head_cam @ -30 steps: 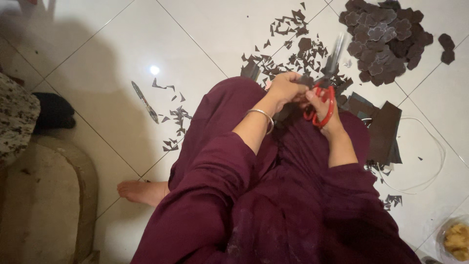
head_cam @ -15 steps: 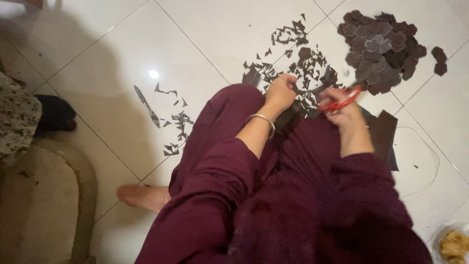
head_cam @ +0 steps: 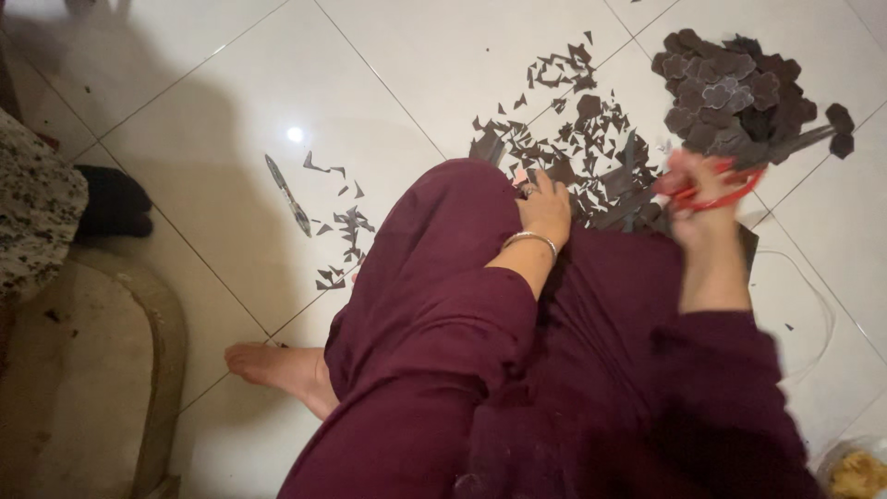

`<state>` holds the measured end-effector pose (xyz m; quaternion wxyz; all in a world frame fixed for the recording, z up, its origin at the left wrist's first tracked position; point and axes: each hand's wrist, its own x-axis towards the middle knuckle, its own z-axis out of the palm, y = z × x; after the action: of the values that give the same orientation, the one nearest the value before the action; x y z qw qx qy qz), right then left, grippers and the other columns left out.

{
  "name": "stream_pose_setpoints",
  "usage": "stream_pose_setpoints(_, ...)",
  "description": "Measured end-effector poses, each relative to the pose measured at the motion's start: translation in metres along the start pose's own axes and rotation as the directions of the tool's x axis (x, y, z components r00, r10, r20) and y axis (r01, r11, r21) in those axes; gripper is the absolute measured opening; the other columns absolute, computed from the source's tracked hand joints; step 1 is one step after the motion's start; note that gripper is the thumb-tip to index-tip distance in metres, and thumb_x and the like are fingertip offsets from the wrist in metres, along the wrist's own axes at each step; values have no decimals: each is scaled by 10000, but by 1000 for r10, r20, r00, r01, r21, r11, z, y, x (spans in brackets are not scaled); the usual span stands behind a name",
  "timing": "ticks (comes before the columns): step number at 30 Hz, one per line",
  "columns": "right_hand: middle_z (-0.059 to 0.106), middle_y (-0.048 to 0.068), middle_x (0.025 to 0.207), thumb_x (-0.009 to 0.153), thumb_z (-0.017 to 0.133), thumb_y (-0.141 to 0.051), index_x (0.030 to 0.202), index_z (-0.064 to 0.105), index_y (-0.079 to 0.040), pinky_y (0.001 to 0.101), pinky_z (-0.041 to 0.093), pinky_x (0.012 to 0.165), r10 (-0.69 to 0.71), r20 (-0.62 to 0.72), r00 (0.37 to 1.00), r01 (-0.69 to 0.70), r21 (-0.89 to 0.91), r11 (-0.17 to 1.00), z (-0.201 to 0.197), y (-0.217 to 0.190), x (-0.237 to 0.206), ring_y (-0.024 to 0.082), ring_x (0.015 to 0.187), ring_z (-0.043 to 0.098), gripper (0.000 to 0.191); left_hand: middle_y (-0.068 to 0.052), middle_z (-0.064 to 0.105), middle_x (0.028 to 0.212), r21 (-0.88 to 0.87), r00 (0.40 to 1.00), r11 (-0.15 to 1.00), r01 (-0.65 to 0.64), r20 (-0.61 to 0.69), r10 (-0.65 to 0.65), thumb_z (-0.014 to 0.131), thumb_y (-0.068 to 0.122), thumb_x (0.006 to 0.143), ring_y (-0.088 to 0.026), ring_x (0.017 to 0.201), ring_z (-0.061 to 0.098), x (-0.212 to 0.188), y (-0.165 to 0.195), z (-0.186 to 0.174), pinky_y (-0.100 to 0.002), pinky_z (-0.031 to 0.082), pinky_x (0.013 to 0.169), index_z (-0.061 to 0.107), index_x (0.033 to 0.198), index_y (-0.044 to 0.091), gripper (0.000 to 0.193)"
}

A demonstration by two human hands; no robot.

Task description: The person sits on the floor and uses red-handled scissors to cut small, flower-like shapes from a dark sheet of material. They hold the material with one hand and cut with the other, placing the finished pieces into a growing pile on the floor.

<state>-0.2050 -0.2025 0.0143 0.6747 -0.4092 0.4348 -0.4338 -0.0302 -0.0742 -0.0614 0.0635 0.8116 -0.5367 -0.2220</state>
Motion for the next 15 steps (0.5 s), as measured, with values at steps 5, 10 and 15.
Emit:
stream_pose_setpoints(5,753,140,958,895,746,-18,909,612,-98,275,574,633,129,0,992,-129,18,992,35,43,-51,172,732,737,156,-196,444,1437,64,999,998,21,-29,-19,564,214,988,-392,1282,507,6,-1,-2,-519,489,968,607,1292,148,314)
stream_pose_setpoints(10,726,195,1006,963,746,-23,1026,575,-34,306,582,641,31,141,989,-10,-153,988,46,53,-72,182,718,696,182,-114,586,1308,85,998,994,66,-25,-64,629,204,932,-318,1241,585,2,0,-8,-436,527,933,623,1252,139,327)
stream_pose_setpoints(15,766,145,1039,957,719,-83,1076,585,-32,254,532,635,60,160,985,-14,-271,962,54,62,-73,122,698,631,186,-145,731,1052,-246,991,969,35,-115,-65,676,153,957,-324,1010,719,6,-5,-17,-425,595,832,652,1170,71,229)
